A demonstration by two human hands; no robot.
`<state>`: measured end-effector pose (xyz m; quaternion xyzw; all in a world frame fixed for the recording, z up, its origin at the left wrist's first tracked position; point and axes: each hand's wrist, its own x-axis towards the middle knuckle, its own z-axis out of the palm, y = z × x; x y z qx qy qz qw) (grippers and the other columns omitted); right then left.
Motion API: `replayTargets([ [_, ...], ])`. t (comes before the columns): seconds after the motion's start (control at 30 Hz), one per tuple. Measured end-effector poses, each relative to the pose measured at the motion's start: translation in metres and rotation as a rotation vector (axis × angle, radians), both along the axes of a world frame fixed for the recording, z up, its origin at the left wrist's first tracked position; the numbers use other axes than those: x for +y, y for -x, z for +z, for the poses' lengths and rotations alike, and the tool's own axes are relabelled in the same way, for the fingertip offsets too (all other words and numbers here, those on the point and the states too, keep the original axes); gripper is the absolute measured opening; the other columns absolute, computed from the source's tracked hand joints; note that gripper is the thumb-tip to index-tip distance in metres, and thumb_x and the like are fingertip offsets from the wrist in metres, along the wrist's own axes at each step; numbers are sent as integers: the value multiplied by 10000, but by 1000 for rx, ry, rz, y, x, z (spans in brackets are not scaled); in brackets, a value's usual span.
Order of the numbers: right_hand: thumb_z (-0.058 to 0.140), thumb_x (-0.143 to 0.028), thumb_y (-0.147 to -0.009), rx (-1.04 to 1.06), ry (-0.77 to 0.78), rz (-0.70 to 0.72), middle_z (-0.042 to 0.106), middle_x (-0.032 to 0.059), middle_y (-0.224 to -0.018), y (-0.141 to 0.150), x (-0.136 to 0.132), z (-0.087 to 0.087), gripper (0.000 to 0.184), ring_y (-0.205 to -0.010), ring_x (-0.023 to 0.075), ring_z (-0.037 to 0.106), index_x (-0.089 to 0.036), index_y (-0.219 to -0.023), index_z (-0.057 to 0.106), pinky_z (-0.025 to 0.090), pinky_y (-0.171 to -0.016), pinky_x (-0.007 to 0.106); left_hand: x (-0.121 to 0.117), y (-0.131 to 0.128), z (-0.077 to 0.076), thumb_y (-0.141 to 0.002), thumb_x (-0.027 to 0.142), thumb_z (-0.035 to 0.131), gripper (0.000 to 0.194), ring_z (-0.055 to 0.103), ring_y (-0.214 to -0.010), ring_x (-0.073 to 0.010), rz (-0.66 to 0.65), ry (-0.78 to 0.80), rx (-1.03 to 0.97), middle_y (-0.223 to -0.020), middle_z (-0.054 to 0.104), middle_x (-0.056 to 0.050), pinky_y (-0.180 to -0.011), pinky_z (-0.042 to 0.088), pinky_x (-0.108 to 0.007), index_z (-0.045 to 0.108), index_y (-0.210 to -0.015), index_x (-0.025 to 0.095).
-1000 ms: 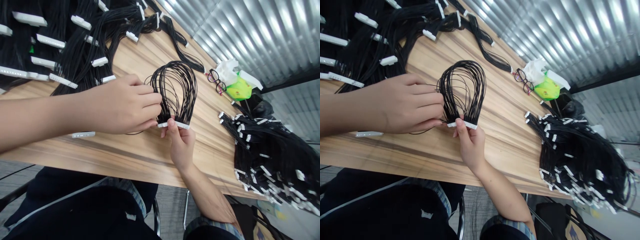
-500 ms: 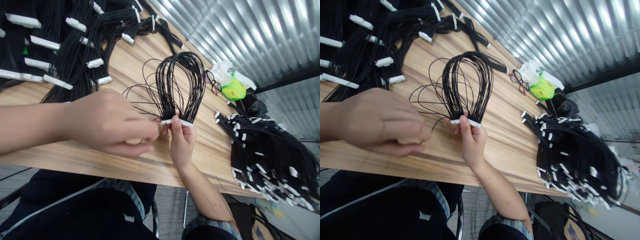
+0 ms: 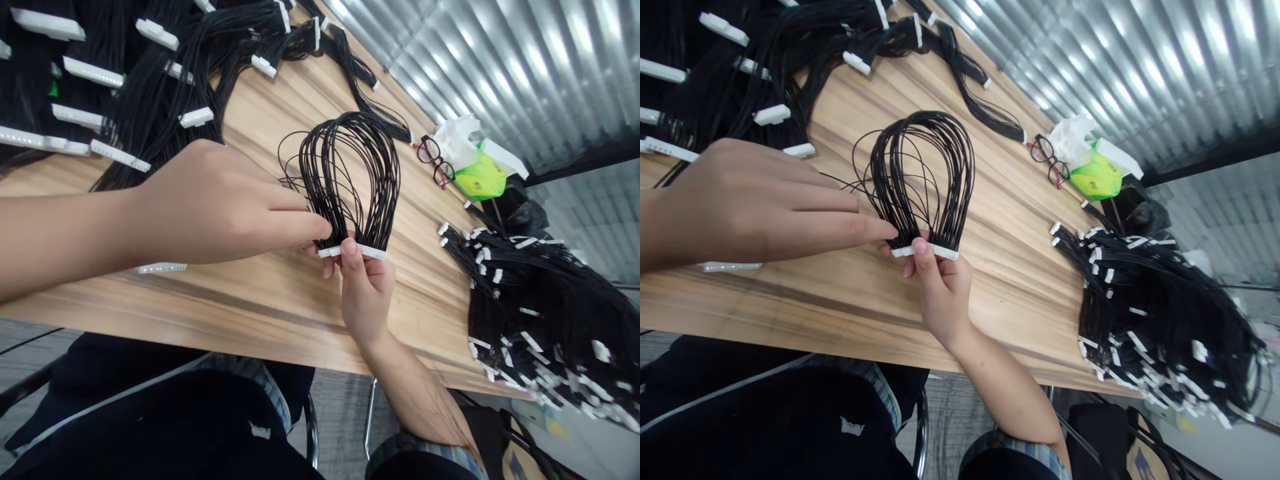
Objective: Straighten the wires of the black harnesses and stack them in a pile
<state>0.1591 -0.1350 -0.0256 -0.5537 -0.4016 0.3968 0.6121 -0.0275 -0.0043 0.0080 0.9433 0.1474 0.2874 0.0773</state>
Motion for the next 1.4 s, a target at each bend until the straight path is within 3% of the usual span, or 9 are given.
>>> replayTargets([
  [0.13, 727, -447, -937, 17, 16, 16, 662, -35, -678, 1, 0, 1, 244, -575, 97, 585, -231, -829, 688, 505, -531, 243, 4, -3, 10, -1093, 240, 94, 714, 645, -637, -49, -99, -91, 156, -658, 604, 78, -678, 504, -208, 790, -931, 251],
  [0.37, 714, -474, -942, 9, 44, 26, 645, -30, -664, 0, -1, 1, 287, -590, 106, 589, -225, -802, 683, 508, -560, 258, 12, -5, 1, -1093, 399, 139, 665, 721, -774, -78, -146, -31, 104, -735, 668, 80, -783, 566, -320, 798, -1063, 312],
  [0.47, 712, -508, -934, -15, 79, 25, 640, -28, -653, -1, -1, 1, 317, -583, 110, 581, -222, -802, 680, 506, -559, 266, 14, -5, 0, -1077, 474, 67, 754, 759, -864, -134, -136, 47, 151, -793, 695, 65, -835, 598, -374, 801, -1058, 301],
  [0.6, 702, -504, -943, 1, 86, 55, 643, -33, -664, -2, -1, 2, 308, -584, 105, 582, -224, -819, 673, 506, -563, 261, 14, -6, 6, -1074, 498, 23, 789, 757, -878, -127, -142, 52, 205, -754, 646, 78, -850, 580, -368, 792, -1073, 320],
  [0.83, 709, -436, -945, -35, 79, 60, 637, -38, -620, 1, 1, 5, 273, -551, 105, 583, -221, -781, 673, 515, -556, 266, 10, -11, 5, -1060, 244, -10, 771, 629, -705, -92, -177, -92, 310, -698, 585, 21, -717, 504, -272, 747, -932, 183],
  [1.03, 695, -429, -953, -105, 68, 14, 631, -40, -596, 0, 0, 7, 311, -551, 103, 598, -217, -732, 649, 526, -566, 260, 9, -12, 6, -1121, 333, 186, 604, 624, -717, -85, -190, -308, 141, -689, 496, 43, -747, 550, -295, 673, -814, 154],
  [1.13, 723, -456, -928, -50, 10, -56, 654, -44, -637, -2, 1, 6, 281, -540, 98, 593, -224, -781, 664, 504, -527, 252, 5, -7, 9, -1091, 365, 431, 462, 594, -697, -68, -332, -456, -91, -728, 551, 57, -764, 566, -298, 607, -709, 174],
  [1.27, 718, -464, -919, -28, -33, -98, 612, -60, -593, -1, 4, 7, 249, -545, 122, 629, -239, -831, 655, 525, -553, 273, -4, 1, 3, -1010, 443, 615, 376, 495, -610, -101, -674, -359, -177, -686, 506, 46, -613, 511, -288, 537, -701, 241],
  [1.4, 682, -468, -931, -41, -18, -100, 609, -50, -589, -1, 5, 9, 260, -550, 134, 646, -240, -819, 625, 492, -534, 274, -9, 2, -7, -1005, 414, 579, 384, 405, -571, -112, -678, -333, -187, -651, 413, 43, -526, 361, -304, 446, -682, 257],
])
